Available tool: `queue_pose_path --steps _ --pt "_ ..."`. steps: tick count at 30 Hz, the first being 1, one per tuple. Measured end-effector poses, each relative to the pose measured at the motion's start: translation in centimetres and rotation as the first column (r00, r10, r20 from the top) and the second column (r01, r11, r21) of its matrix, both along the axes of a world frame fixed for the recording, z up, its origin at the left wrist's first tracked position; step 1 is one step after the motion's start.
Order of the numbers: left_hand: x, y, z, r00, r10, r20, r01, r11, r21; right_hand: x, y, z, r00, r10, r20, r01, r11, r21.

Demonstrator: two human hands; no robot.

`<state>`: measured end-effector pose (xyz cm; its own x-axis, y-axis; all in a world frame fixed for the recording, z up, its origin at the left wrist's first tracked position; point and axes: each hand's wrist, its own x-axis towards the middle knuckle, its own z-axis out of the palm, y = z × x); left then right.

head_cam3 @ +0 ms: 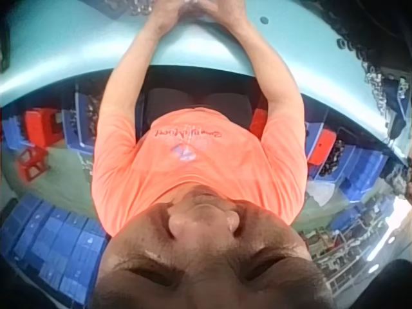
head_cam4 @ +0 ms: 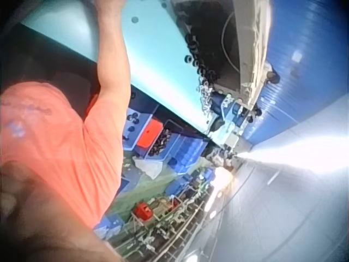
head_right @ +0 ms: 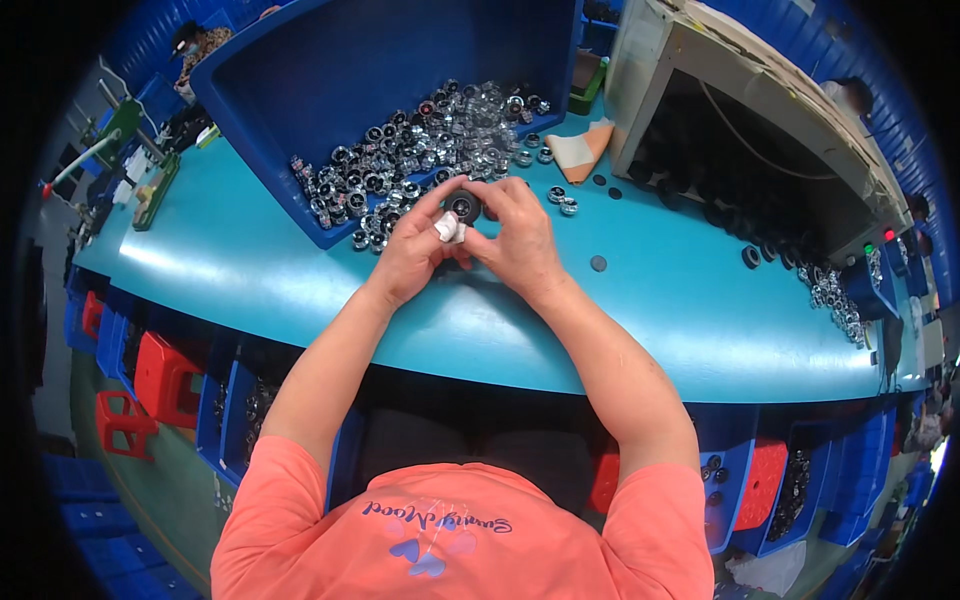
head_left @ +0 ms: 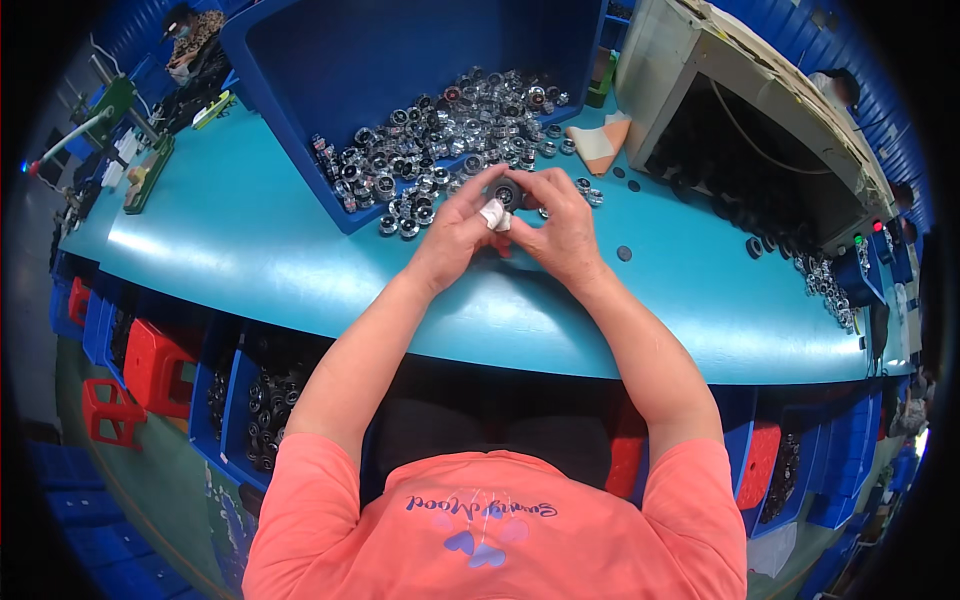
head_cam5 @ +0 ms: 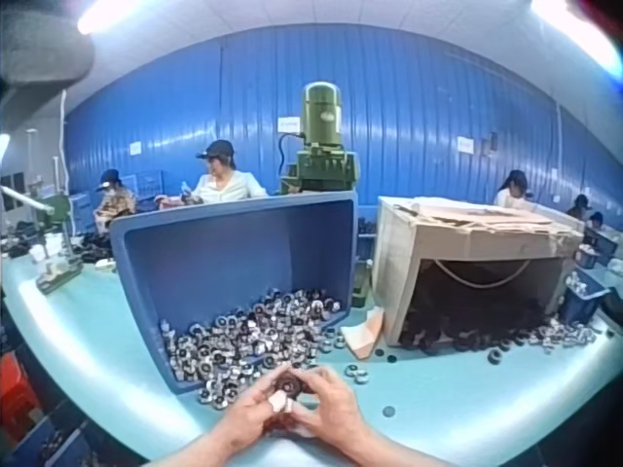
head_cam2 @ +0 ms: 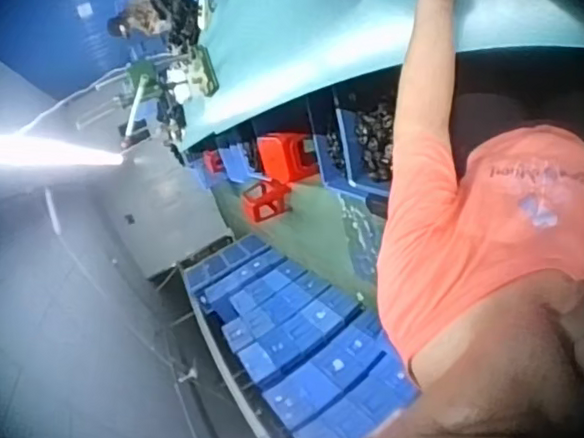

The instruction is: Assembling small mechanical components at a factory assembly workbench.

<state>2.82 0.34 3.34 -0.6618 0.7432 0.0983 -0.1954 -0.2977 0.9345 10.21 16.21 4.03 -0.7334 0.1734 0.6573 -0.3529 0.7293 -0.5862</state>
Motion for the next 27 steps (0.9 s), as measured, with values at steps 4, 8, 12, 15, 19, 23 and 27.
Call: queue_pose_path --steps 4,8,12,15,19,23,27 --pt "0.0 -0.1 0.5 0.996 -0.079 -0.043 0.079 0.997 0.004 0.0 0.2 0.4 1.000 0.007 -0.019 -0.008 0.999 -0.050" --pt "-0.2 -0.2 -0.1 0.992 -0.074 -0.098 0.077 0.997 0.025 -0.1 0.5 0.3 0.999 0.031 -0.014 -0.031 0.998 -0.061" --pt "0.0 -0.2 0.1 0.990 -0.060 -0.130 0.062 0.998 0.010 -0.2 0.8 0.3 0.998 0.058 0.004 -0.057 0.996 -0.071" --pt "0.3 -0.2 0.6 0.989 -0.042 -0.143 0.041 0.999 -0.006 -0.3 1.1 0.1 0.997 0.079 0.010 -0.078 0.993 -0.089" --pt "0.4 -0.1 0.3 0.979 -0.022 -0.205 0.014 0.999 -0.040 -0.3 1.3 -0.1 0.995 0.099 0.000 -0.098 0.990 -0.105" --pt "0.3 -0.1 -0.7 0.951 -0.018 -0.308 -0.022 0.992 -0.127 -0.2 1.5 -0.7 0.997 0.074 -0.033 -0.075 0.997 -0.019" --pt "0.2 -0.2 -0.3 0.948 -0.020 -0.318 -0.039 0.983 -0.179 0.0 1.3 -0.5 0.998 0.067 0.019 -0.067 0.998 -0.023"
